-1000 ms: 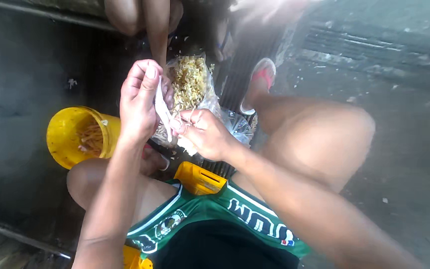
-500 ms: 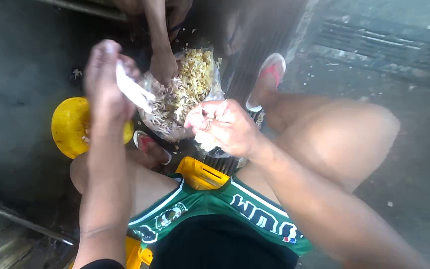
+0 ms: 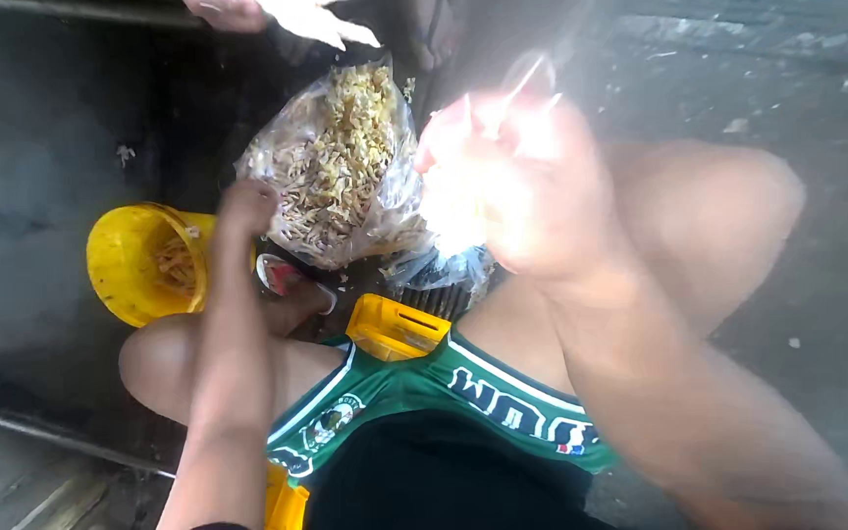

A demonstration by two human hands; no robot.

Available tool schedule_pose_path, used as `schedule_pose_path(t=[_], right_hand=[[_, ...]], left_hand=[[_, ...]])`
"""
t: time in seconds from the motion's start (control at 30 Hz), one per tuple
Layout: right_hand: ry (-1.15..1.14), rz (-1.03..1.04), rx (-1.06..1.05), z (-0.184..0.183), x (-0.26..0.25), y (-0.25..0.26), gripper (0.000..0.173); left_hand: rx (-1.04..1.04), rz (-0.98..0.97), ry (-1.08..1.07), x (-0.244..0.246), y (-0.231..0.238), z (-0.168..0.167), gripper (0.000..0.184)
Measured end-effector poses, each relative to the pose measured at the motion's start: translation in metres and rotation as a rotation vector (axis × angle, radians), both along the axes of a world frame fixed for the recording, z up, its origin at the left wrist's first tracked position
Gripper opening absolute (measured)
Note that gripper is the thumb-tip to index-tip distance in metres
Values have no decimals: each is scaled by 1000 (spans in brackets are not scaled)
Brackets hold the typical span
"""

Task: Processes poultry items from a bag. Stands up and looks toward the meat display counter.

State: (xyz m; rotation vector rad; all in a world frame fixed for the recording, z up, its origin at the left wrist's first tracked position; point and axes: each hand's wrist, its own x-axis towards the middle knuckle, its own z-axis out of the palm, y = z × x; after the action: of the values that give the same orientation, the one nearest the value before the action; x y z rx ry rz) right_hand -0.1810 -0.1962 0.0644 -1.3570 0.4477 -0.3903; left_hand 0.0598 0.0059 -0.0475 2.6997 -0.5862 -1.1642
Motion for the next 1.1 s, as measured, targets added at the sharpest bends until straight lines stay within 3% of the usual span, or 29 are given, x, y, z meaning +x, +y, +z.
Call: schedule_pose_path(t=[0.1, 0.13, 0.17, 0.2, 0.27, 0.33, 0.43, 0.5, 0.53, 0.57, 0.63, 0.87, 1.03, 1.1], right_hand=[[39, 57, -69, -1, 0, 1, 16], [76, 62, -83, -2, 0, 0, 17], [130, 64, -99, -3, 0, -2, 17], [189, 67, -114, -4, 1, -5, 17], [260, 64, -138, -6, 5, -11, 17], [262, 75, -157, -8, 11, -15, 18], [236, 105, -191, -11, 22, -16, 18], [262, 116, -206, -16, 26, -14, 18], [295, 120, -213, -19, 27, -14, 18], [337, 120, -217, -23, 27, -14, 19], [436, 126, -240, -32, 26, -15, 19], [735, 275, -250, -57, 42, 1, 19], [772, 216, -330, -73, 110, -8, 29], [736, 186, -362, -86, 142, -18, 52]], left_hand=[[102, -279, 62, -18, -1, -107, 34], [94, -329, 64, -30, 4, -127, 36], [142, -339, 111, -44, 0, -122, 38], [325, -283, 293, -51, -23, -95, 41], [355, -53, 308, -73, -46, -67, 45], [321, 60, 250, -82, -51, -62, 50], [399, 76, 303, -73, -48, -72, 55], [433, 101, 268, -69, -25, -116, 54], [318, 120, 18, -82, 2, -164, 49], [297, 116, -82, -84, 18, -200, 49], [378, 91, -44, -77, 25, -222, 49], [391, -61, 22, -60, 6, -162, 42], [365, -138, -63, -46, -8, -59, 32], [315, -147, -79, -42, 0, -19, 28]])
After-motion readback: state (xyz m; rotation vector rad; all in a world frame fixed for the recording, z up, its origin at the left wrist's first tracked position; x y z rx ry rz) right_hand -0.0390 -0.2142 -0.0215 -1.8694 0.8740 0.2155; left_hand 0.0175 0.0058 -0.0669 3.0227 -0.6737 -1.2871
